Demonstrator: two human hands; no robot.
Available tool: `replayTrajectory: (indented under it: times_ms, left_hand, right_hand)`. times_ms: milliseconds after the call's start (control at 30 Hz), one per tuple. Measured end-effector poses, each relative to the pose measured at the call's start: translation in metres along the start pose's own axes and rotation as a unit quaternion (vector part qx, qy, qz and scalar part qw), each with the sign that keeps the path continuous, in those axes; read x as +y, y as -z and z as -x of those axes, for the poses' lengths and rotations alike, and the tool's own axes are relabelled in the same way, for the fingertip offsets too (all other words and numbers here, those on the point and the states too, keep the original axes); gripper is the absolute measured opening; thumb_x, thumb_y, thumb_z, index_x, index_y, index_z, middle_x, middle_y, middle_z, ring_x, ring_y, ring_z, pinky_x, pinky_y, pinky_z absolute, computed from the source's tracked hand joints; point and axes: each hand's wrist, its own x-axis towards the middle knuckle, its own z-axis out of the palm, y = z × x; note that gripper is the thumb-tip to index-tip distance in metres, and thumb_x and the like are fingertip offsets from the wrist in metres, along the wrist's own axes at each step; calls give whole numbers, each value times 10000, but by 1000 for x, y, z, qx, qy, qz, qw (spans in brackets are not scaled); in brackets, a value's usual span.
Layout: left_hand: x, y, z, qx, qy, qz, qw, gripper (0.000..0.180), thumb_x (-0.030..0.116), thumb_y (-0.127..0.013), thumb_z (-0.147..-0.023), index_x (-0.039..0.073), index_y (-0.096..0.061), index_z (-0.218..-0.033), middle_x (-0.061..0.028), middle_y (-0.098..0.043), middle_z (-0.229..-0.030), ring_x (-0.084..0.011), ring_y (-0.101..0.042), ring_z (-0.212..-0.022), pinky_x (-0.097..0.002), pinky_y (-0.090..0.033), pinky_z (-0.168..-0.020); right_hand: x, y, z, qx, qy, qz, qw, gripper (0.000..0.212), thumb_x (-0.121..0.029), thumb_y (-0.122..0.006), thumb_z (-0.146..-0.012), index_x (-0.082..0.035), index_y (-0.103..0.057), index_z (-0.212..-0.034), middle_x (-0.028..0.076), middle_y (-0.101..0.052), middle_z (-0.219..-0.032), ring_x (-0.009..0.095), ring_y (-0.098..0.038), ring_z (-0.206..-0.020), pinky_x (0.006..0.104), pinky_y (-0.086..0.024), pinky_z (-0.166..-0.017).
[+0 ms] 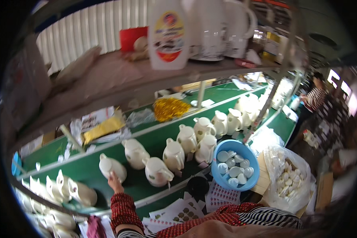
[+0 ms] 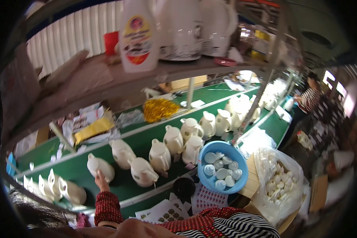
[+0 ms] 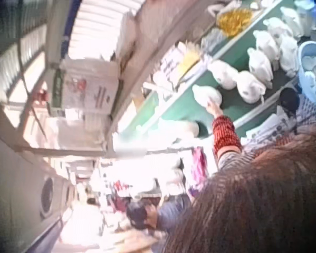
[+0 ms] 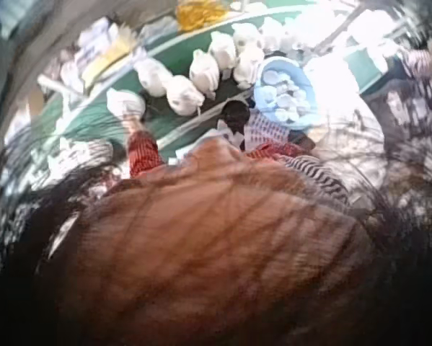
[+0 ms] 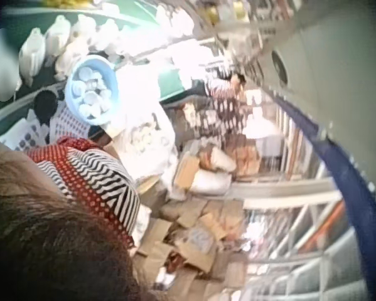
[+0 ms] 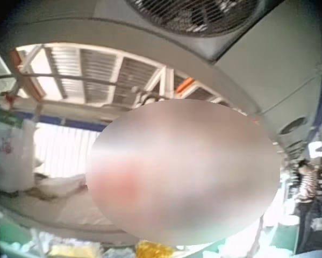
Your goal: The person repeatedly picks up white plastic pitchers from a green workbench, applies small stickers to their sides, and places them back on the bench. The person also handles sticker sheets and a blue bowl of white plastic lids.
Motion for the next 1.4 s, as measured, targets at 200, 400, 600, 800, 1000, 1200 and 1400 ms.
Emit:
replayTrajectory:
  times_ms: [200,400,600,800,1000,1200,1400]
  left_hand:
    - [-2,15,-32,5,28,-138,990,400,352,-694,-1014,-40,-633,-1064,-55,-631,-874,-187,-589,-787,-358,-495,-698]
    - [2,47,93,18,-166,-369,914,306,188,-743,-930,-48,-568,-1017,-187,-575,-931,-348,-535,-852,-463,-458,-796]
    - [24,39,331,-276,-76,-279,917,190,130,-702,-938,-31,-607,-904,-135,-601,-821,-281,-545,-734,-437,-461,-702]
    - [42,-9,411,-348,11,-321,881,192,144,-689,-951,-29,-620,-904,-125,-609,-808,-262,-547,-722,-422,-460,-690]
    - [61,-10,435,-337,36,-346,875,199,158,-676,-964,-27,-632,-905,-114,-617,-795,-244,-550,-710,-407,-459,-678]
    - [66,-6,456,-308,60,-351,882,210,172,-663,-976,-25,-645,-906,-104,-624,-781,-225,-552,-697,-392,-458,-666]
    - [65,4,466,-271,99,-348,892,225,186,-651,-989,-22,-658,-906,-93,-632,-768,-207,-554,-685,-377,-456,-654]
  right_hand:
    - [-12,2,7,64,17,-41,997,329,-344,-516,-1012,-39,-632,-1058,234,-671,-990,411,-659,-879,516,-499,-759]
    - [-6,-9,30,93,35,-59,993,252,-283,-534,-991,-43,-610,-1001,214,-657,-938,390,-651,-838,503,-491,-723]
    - [16,-16,63,114,73,-70,988,181,-222,-553,-971,-46,-588,-945,194,-643,-886,369,-643,-797,490,-484,-688]
    - [22,54,164,235,269,-115,927,128,-161,-572,-951,-49,-566,-889,173,-629,-834,349,-634,-756,478,-476,-652]
    - [-25,358,429,840,193,77,501,79,-86,-680,-893,-62,-671,-968,183,-697,-857,351,-701,-752,440,-532,-651]
    - [-37,518,514,852,-14,239,465,272,-216,-690,-882,-100,-765,-1116,186,-755,-1042,374,-712,-972,495,-572,-859]
    - [-23,584,512,778,-133,154,594,315,-244,-659,-930,-27,-777,-1126,223,-726,-1212,371,-698,-1165,499,-578,-960]
